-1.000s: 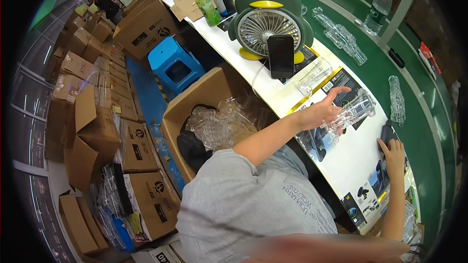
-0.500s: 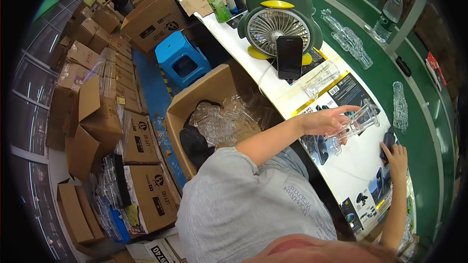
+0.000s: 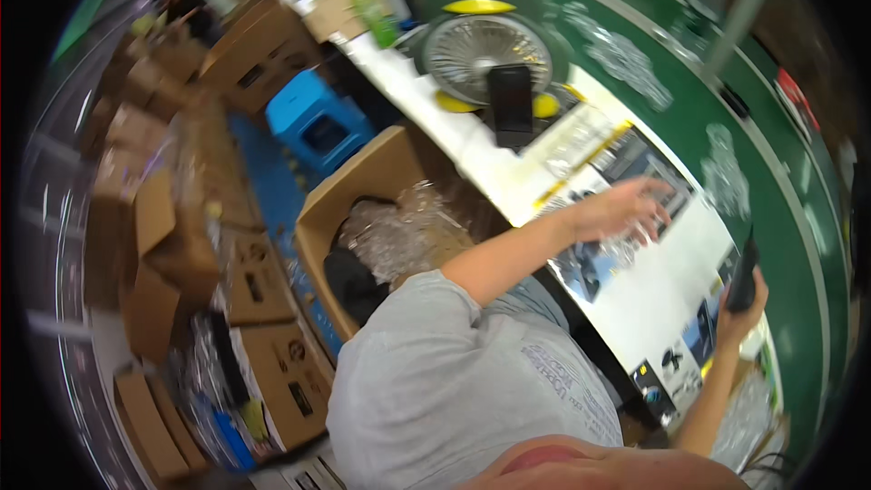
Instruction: Assemble clear plastic covers by inserting a black component and applying sealant with a squeeze bottle.
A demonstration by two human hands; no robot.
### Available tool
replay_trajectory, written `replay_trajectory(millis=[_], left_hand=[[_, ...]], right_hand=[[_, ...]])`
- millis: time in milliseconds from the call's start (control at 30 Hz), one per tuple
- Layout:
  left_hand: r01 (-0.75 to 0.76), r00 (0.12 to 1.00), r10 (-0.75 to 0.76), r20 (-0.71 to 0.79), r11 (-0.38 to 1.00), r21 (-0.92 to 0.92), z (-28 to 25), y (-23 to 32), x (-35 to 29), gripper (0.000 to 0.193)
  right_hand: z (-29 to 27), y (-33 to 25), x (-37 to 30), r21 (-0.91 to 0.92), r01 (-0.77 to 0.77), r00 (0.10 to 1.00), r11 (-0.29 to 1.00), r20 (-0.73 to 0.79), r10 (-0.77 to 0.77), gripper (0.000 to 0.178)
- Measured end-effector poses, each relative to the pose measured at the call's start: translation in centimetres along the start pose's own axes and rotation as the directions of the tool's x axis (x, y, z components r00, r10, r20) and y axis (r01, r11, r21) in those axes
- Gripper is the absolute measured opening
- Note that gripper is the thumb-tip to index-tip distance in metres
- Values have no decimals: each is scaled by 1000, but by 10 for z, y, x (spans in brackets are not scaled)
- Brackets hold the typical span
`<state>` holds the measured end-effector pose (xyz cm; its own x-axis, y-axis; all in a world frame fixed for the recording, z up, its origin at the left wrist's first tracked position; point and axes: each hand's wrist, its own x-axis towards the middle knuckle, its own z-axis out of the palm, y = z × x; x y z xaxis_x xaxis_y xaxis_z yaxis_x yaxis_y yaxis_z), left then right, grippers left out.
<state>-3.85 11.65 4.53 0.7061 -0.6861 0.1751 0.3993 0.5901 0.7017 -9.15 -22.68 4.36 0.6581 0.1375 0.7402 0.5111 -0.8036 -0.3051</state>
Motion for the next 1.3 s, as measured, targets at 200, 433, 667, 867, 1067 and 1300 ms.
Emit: replay_trajectory(millis=[200, 433, 667, 867, 1067, 1300], left_hand=[[-96, 987, 152, -43, 791, 604, -10, 14, 77, 47], [-60, 971, 231, -58, 475, 878, -3, -24, 109, 47], [-84, 965, 256, -46, 471, 878, 1, -32, 98, 54], [-258, 942, 292, 163, 326, 909, -8, -32, 99, 65], [-117, 983, 176, -59, 836, 536, 1, -18, 100, 64], [-97, 944, 236, -230, 865, 493, -19, -19, 96, 48]], right_hand=[[21, -40, 37, 998, -23, 755, 53, -17, 655, 49], [22, -20, 11, 973, -112, 530, -203, 231, 816, 39], [27, -57, 14, 910, -349, 597, 224, 31, 802, 33], [30, -65, 14, 906, -323, 626, 275, -14, 780, 34], [25, -64, 13, 921, -325, 566, 215, 7, 825, 34], [24, -67, 12, 920, -344, 547, 188, 34, 836, 36]])
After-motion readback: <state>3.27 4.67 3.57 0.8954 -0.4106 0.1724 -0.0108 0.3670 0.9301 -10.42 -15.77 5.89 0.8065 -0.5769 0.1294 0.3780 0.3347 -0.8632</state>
